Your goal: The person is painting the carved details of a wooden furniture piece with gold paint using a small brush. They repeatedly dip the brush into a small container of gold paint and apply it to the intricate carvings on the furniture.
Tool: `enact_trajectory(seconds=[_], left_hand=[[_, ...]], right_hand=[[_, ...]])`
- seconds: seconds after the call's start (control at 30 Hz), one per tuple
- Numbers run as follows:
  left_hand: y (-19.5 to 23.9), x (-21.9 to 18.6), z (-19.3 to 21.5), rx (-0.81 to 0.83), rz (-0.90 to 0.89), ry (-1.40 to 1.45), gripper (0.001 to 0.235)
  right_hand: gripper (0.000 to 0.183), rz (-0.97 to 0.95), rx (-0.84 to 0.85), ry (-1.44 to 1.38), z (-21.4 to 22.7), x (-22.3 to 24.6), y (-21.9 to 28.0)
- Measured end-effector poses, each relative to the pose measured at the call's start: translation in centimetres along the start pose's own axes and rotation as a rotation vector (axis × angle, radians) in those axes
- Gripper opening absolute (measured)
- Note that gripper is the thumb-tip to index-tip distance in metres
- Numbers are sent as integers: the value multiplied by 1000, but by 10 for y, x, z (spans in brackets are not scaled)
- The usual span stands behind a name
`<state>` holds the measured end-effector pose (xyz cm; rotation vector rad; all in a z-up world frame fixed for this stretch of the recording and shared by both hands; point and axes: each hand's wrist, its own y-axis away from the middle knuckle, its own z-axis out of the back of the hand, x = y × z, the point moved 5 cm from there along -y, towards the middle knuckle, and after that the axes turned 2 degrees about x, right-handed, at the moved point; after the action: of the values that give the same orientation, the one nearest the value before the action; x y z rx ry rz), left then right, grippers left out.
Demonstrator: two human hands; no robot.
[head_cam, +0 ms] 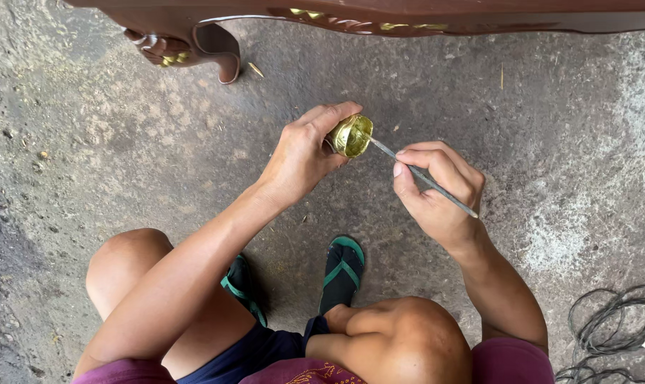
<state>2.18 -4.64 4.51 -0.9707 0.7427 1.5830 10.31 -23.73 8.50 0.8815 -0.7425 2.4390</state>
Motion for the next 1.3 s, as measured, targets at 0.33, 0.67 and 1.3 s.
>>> enact_trajectory(seconds=[0.33,0.67,1.3], left_hand=[[7,-14,-15,-6,53,-5,68],[27,-20,0,-58,261,61,71],[62,-17,54,-36,440,32,72]], right_hand=[[7,-339,-107,-815,5,-72,48],[8,-351,-147,-1358,-27,-103,72],[13,270,-835,-52,-61,-75,15]])
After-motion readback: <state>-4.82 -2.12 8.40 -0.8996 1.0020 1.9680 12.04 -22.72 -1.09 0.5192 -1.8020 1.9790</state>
